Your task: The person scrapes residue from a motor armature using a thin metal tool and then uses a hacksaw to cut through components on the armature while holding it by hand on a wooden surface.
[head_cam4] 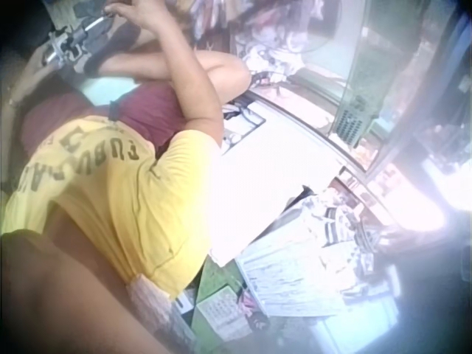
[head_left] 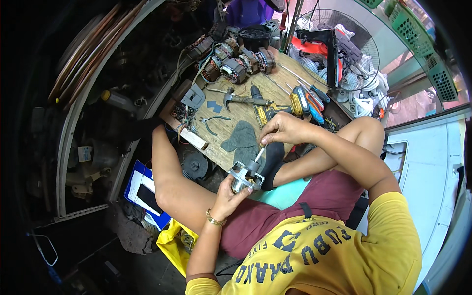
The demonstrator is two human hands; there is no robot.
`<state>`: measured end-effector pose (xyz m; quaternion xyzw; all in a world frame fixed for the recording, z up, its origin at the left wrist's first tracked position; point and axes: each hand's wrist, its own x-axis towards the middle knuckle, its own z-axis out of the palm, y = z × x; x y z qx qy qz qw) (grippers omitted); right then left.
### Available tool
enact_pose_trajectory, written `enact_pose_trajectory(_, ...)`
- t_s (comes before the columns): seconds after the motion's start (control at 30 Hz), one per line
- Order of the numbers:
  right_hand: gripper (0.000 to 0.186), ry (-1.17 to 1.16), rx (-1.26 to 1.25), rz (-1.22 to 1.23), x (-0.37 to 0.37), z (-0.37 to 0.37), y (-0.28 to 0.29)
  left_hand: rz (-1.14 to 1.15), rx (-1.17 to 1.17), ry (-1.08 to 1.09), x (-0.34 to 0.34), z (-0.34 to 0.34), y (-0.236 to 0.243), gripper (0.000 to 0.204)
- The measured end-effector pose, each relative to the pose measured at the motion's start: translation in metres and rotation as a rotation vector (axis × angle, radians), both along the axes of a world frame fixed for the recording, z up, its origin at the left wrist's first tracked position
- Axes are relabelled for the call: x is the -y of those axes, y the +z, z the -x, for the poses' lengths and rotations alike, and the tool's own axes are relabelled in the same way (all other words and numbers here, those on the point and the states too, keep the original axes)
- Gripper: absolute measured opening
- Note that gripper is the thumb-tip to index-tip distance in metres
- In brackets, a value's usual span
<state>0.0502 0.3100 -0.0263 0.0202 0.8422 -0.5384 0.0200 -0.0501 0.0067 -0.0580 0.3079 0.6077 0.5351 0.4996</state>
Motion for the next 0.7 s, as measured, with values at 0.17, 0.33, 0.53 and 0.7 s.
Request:
enact_pose_trajectory(0.17,0.02,0.099,-0.02,-0.042,0.002,0.0,0.012,-0.008,0.017,0.007,0.001,0.0,-0.001,0.047)
enact_pose_trajectory(0.33,0.017,0.146,0.035,-0.011,-0.027,-0.008,-0.012,0.0,0.021,-0.016,-0.001,-0.002,-0.003,0.046)
enact_pose_trajectory(0.53,0.014,0.261,-0.113,-0.192,-0.001,-0.001,0.001,-0.033,0.069,0.018,-0.004,-0.005,0.005,0.043)
enact_pose_trajectory(0.7,0.017,0.131,0.134,0.06,-0.023,-0.004,-0.014,0.018,0.075,0.015,-0.012,-0.006,0.01,0.045)
